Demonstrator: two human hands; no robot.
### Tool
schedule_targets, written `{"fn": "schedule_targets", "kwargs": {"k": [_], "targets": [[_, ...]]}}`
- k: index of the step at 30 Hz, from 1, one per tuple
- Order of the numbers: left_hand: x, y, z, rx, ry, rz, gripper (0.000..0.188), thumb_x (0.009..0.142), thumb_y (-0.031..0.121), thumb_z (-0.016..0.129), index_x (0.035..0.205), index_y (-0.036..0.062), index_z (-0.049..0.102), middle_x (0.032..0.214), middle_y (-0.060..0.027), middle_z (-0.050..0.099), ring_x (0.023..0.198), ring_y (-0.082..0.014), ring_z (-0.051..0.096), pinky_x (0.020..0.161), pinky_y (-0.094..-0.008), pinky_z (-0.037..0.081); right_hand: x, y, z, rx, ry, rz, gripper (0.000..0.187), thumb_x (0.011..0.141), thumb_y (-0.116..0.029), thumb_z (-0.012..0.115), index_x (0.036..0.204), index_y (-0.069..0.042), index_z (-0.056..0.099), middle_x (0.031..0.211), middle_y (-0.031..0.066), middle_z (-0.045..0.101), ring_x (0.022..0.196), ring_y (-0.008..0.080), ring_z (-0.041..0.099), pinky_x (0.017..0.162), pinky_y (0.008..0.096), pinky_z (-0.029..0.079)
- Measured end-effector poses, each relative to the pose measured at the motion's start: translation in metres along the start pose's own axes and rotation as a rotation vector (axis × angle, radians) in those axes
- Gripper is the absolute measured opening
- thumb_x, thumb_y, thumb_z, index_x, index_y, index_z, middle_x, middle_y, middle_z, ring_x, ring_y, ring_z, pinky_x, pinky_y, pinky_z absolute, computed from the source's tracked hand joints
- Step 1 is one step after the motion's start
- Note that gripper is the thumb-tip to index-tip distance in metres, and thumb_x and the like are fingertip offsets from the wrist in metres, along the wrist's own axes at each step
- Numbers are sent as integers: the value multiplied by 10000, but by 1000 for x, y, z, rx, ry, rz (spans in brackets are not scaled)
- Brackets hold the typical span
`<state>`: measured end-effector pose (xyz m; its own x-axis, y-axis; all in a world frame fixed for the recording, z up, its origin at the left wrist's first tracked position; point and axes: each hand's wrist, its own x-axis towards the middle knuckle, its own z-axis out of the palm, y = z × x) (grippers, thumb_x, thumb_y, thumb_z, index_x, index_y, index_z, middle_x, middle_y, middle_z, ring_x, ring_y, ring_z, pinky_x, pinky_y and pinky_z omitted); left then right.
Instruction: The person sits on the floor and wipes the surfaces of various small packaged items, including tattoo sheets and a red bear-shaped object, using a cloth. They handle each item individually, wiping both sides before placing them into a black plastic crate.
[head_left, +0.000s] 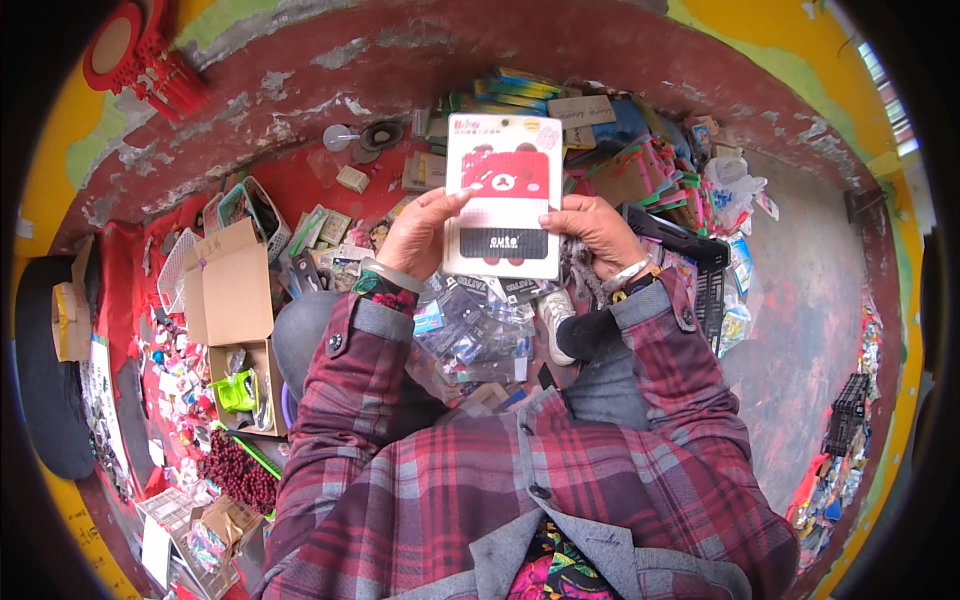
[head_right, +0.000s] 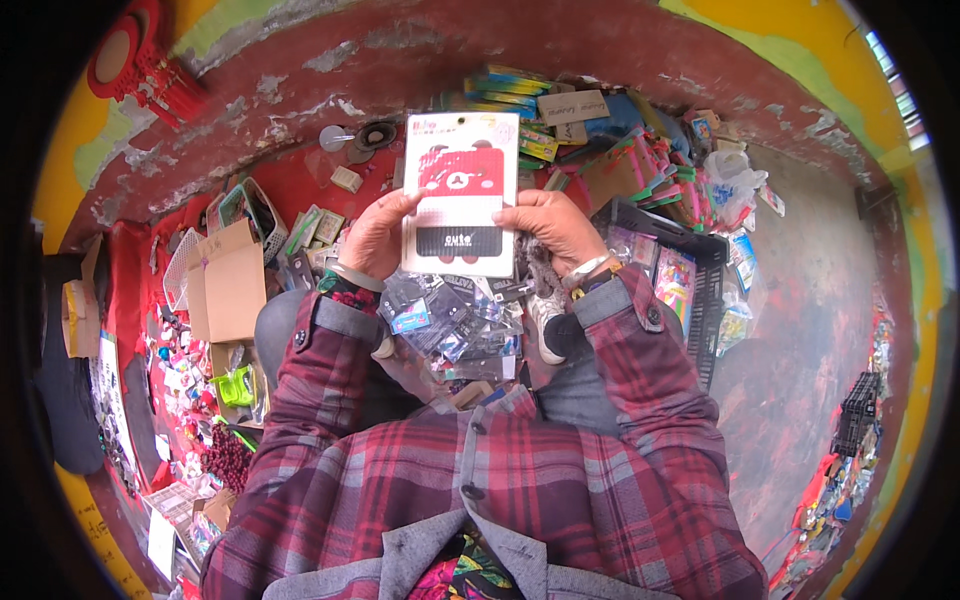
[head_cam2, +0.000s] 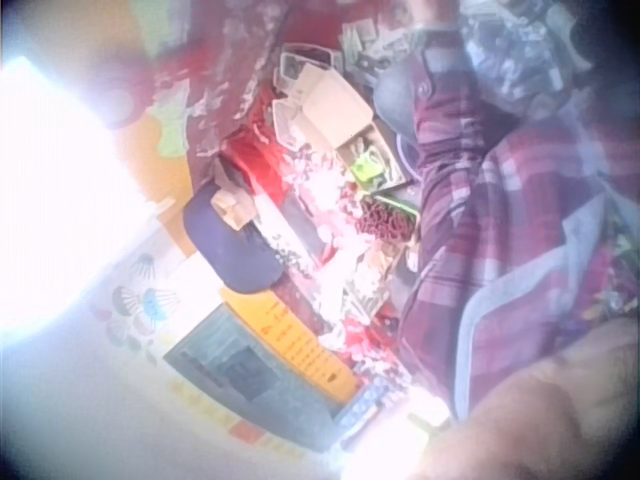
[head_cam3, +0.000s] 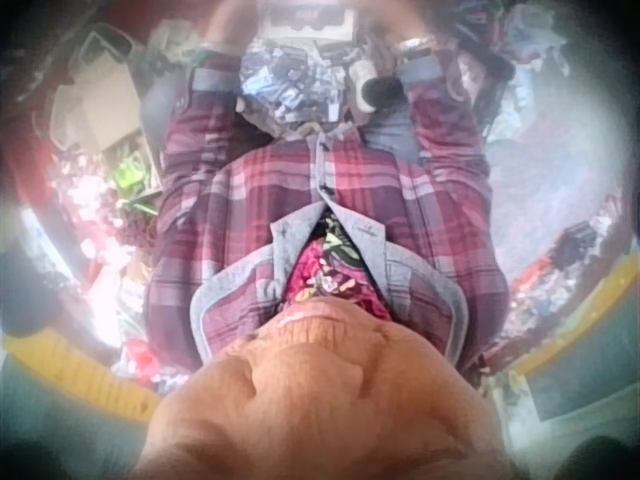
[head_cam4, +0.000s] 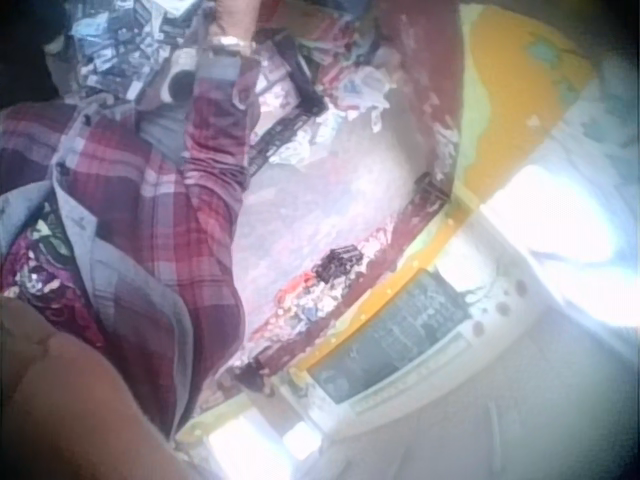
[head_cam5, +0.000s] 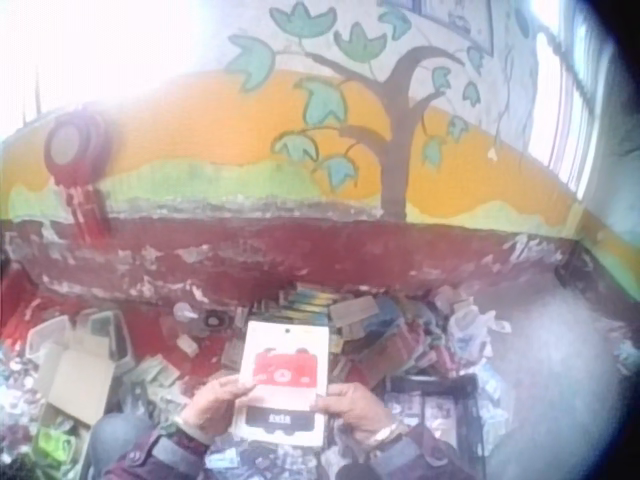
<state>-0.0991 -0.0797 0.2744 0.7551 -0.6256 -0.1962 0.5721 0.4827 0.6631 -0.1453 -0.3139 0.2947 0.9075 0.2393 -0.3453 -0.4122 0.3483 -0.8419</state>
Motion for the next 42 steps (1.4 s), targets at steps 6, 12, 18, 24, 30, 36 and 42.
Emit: {"fn": "schedule_targets", "kwargs": {"k": [6,12,18,24,30,36,42], "targets": [[-2,0,-1,73,77,-18,278,860,124,612,1083,-38,572,944,-123,655,801,-219,651,736,-336,543,12,3,1,21,18,-90,186,797,-55,654,947,53,636,878,94,671,746,126,627,704,245,496],[5,-12,-17,-56,-108,-40,288,856,109,603,1088,-57,562,969,-147,650,825,-232,657,749,-351,547,17,12,-5,155,-66,-74,217,790,-56,646,981,46,634,912,116,674,778,165,653,736,276,524],[9,-26,-13,-127,-211,0,403,832,143,627,1166,-56,522,1043,-159,633,903,-237,644,799,-367,537,18,18,-8,280,-154,4,241,783,-59,651,1003,39,632,924,117,672,787,182,659,737,298,539],[5,-5,-1,69,-38,63,377,824,119,618,1161,-28,535,1042,-114,630,913,-217,624,805,-369,523,16,5,-14,-76,-35,-109,214,783,-58,658,970,46,645,895,96,673,766,149,642,705,266,515],[7,-1,-11,93,144,126,283,833,138,657,1073,-3,610,1005,-73,647,920,-159,610,818,-323,482,9,-3,-11,-352,-139,-82,248,795,-108,681,987,47,656,873,48,660,774,92,596,697,225,466],[5,-3,-8,191,159,61,215,820,125,677,999,8,648,942,-66,669,847,-153,630,800,-301,483,10,-8,-12,-280,-54,-157,326,808,-209,713,993,49,644,880,45,654,763,80,585,671,212,465],[4,-10,-2,286,217,70,176,809,121,689,925,-10,666,879,-72,673,775,-136,634,721,-274,499,16,7,-14,-234,73,-116,195,786,-158,722,798,33,683,677,26,634,573,57,554,497,192,427]]}}
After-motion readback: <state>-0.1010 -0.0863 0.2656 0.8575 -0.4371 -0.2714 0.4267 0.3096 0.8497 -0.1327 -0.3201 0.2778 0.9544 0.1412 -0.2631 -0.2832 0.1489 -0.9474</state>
